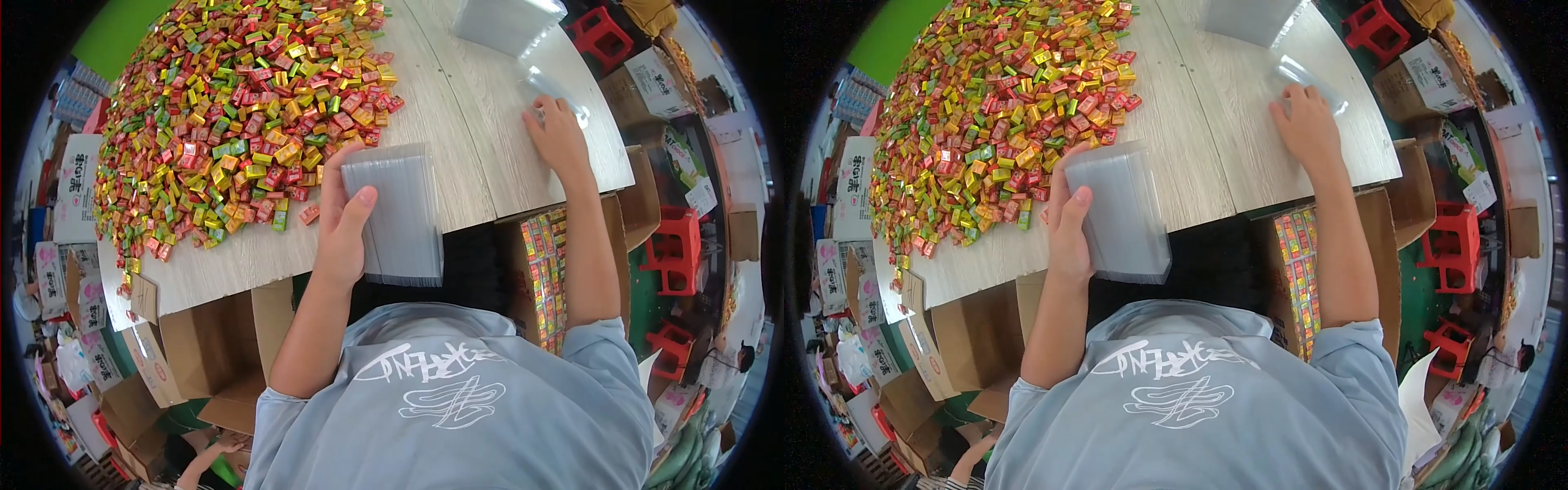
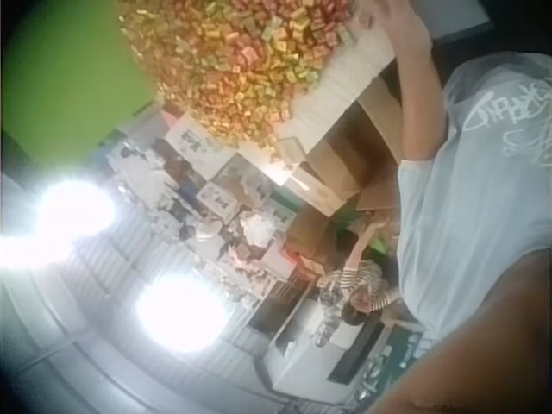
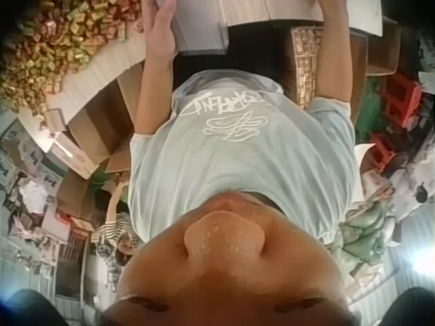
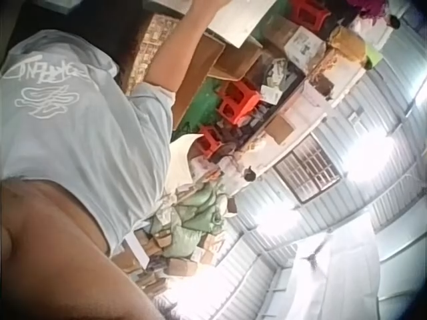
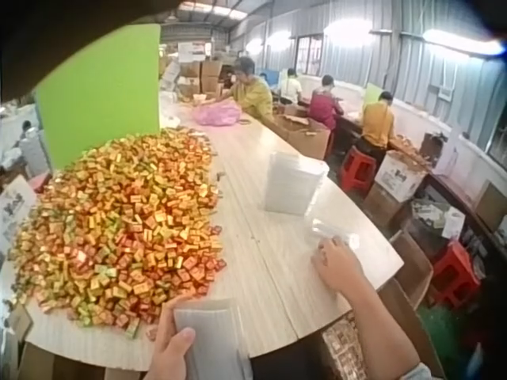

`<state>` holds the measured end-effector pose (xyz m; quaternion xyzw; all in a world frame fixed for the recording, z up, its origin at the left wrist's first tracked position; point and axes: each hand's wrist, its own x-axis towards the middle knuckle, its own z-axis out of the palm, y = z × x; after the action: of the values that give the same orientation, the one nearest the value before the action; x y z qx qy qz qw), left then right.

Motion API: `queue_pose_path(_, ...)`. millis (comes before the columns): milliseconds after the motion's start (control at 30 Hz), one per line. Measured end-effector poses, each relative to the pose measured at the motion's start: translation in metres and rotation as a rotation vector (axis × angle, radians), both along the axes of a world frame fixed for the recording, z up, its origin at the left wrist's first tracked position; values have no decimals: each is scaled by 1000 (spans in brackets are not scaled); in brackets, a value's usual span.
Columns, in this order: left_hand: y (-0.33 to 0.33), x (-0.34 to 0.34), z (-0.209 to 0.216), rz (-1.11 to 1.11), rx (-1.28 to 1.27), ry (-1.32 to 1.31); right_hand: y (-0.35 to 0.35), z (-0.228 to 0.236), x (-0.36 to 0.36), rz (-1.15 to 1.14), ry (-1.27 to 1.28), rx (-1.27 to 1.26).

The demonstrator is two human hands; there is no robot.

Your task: Organizing and stacking small plastic trays on a table in a factory setting.

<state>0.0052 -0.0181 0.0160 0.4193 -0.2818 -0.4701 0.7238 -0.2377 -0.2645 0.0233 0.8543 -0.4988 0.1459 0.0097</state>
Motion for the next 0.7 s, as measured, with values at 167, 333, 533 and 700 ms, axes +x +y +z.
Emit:
queue_pose_path(167,-1,0,0,6,6,19,-3,0,-16,-79,40,4)
queue_pose_path(333,0,2,0,-8,4,-3,56,21,10,85,10,108)
queue_pose_path(533,1,1,-3,4,5,-26,115,46,37,338,-327,158)
queue_pose_path(700,-1,-2,-2,25,-3,-59,174,30,66,605,-719,705)
